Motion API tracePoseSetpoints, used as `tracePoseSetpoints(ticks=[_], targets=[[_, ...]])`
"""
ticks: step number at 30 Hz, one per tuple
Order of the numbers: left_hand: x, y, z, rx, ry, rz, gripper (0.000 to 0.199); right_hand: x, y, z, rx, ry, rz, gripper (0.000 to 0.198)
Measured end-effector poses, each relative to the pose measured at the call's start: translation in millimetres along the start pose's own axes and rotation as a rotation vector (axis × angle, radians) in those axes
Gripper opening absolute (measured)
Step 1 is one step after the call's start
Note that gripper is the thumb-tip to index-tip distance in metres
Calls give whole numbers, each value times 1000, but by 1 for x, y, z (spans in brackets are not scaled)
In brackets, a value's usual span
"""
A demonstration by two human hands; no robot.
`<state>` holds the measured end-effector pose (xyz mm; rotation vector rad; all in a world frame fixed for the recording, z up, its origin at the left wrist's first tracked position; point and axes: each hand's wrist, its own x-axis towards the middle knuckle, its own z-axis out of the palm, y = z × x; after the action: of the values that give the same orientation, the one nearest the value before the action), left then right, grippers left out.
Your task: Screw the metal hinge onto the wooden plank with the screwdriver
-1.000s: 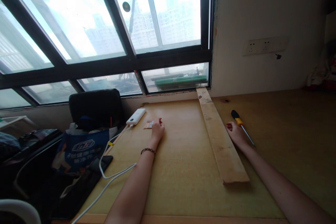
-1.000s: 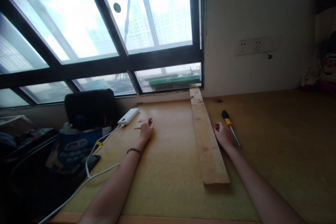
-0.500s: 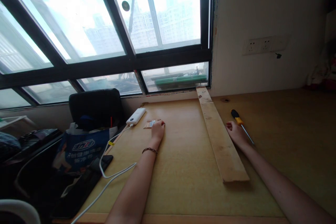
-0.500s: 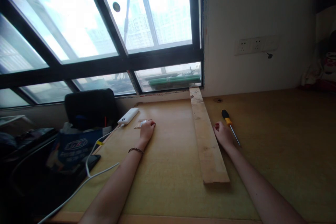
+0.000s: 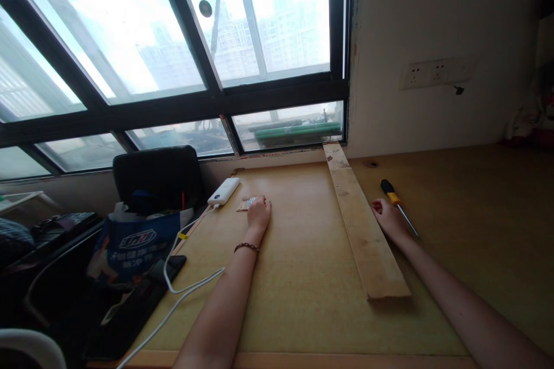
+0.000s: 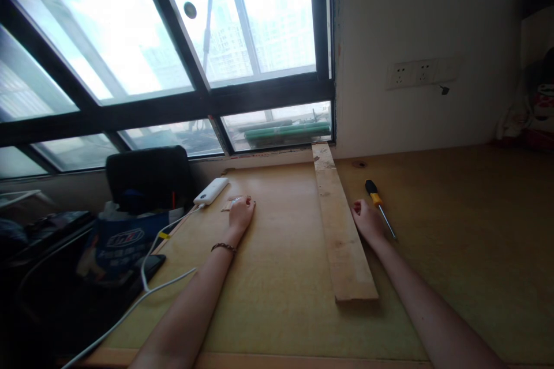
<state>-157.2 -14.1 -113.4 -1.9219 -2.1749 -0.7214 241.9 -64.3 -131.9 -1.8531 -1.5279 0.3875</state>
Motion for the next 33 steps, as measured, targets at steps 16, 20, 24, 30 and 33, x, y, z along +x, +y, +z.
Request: tracePoseSetpoints(ticks=[16,20,24,30,33], targets=[[-1,0,-12,141,-75,-177,27,-1,-1,-1,-13,1,-21,21],[-2,2,-11,165,-55,-134,33,-2,-3,-2,-12,3,-20,19],[-2,0,-10,138,-87,-116,25,-3,-4,-3,-7,-1,-19,19],[3,-5,-7,107,-89,-162,27,-3,-3,-2,0,1,-21,20],[8,-7,-4,97,-70,-195,27,-3,-4,-3,-12,-3,-17,20]])
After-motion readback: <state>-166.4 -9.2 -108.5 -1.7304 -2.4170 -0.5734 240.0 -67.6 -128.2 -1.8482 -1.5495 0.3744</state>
